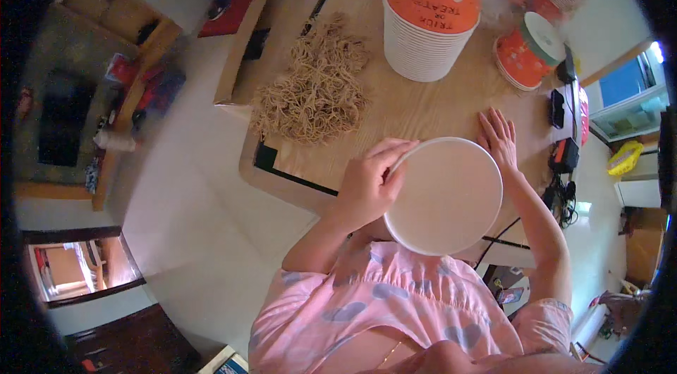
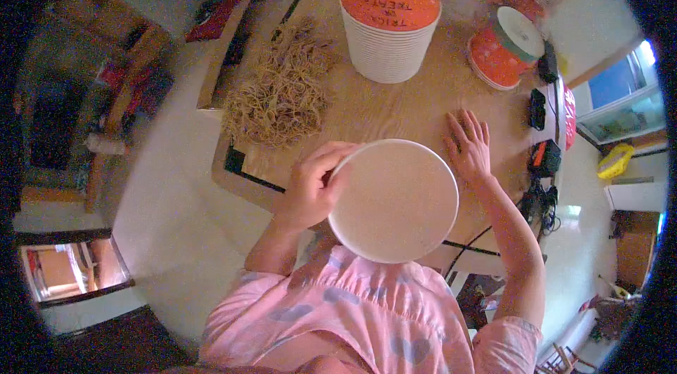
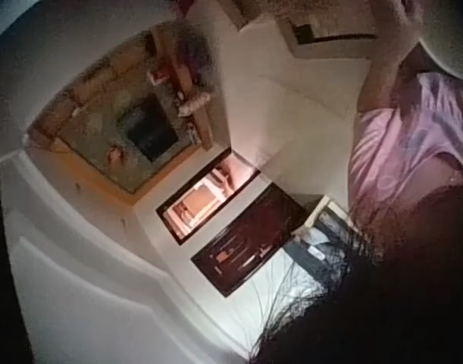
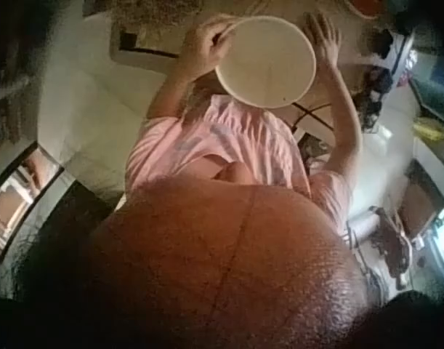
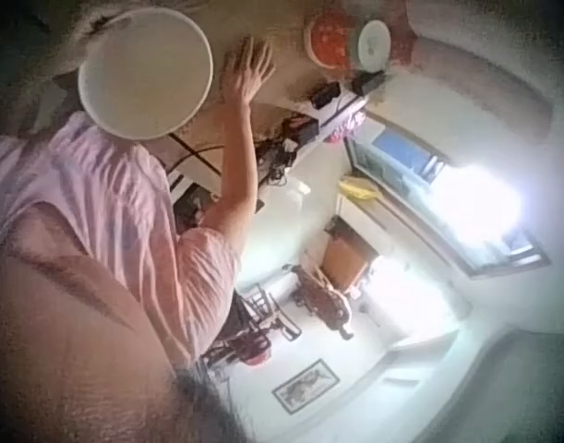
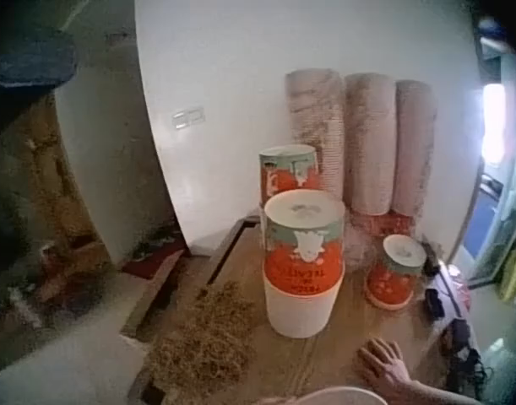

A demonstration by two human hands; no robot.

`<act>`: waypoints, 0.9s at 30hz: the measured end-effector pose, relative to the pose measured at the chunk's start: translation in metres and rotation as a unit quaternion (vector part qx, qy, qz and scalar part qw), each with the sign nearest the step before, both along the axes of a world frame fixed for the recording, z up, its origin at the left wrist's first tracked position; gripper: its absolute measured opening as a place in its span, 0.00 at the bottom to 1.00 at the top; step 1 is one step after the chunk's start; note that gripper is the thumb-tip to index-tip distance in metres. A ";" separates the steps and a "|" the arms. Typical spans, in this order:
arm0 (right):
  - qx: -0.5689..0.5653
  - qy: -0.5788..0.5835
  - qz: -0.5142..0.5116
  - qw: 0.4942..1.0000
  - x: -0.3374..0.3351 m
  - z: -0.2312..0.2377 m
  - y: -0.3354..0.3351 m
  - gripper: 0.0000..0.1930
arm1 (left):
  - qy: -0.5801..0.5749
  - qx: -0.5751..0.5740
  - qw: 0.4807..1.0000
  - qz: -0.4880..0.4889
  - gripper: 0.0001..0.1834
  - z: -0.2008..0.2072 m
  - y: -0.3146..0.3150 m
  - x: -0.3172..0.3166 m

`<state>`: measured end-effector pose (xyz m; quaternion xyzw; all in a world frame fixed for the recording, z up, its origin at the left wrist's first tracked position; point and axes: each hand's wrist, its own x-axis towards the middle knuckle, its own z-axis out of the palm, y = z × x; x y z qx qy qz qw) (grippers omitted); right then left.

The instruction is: Attaching string or plastic handles to festive paper buckets by threading them through pre-drilled holes.

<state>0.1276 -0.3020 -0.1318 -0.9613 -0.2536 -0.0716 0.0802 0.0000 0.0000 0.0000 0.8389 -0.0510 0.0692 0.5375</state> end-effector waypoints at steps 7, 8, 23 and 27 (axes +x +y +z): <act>-0.012 0.012 -0.019 1.000 0.002 0.009 0.007 0.25 | 0.035 -0.041 0.998 -0.023 0.14 -0.020 -0.007 0.038; -0.015 0.007 -0.026 1.000 0.004 0.007 0.006 0.25 | 0.032 -0.051 0.998 -0.027 0.14 -0.023 -0.008 0.044; -0.018 0.024 -0.031 0.999 0.005 0.016 0.008 0.25 | 0.085 -0.070 0.993 0.033 0.12 -0.037 0.021 0.069; -0.005 0.020 -0.039 0.999 0.005 0.012 0.002 0.25 | 0.016 0.009 0.987 0.157 0.09 -0.042 0.050 0.069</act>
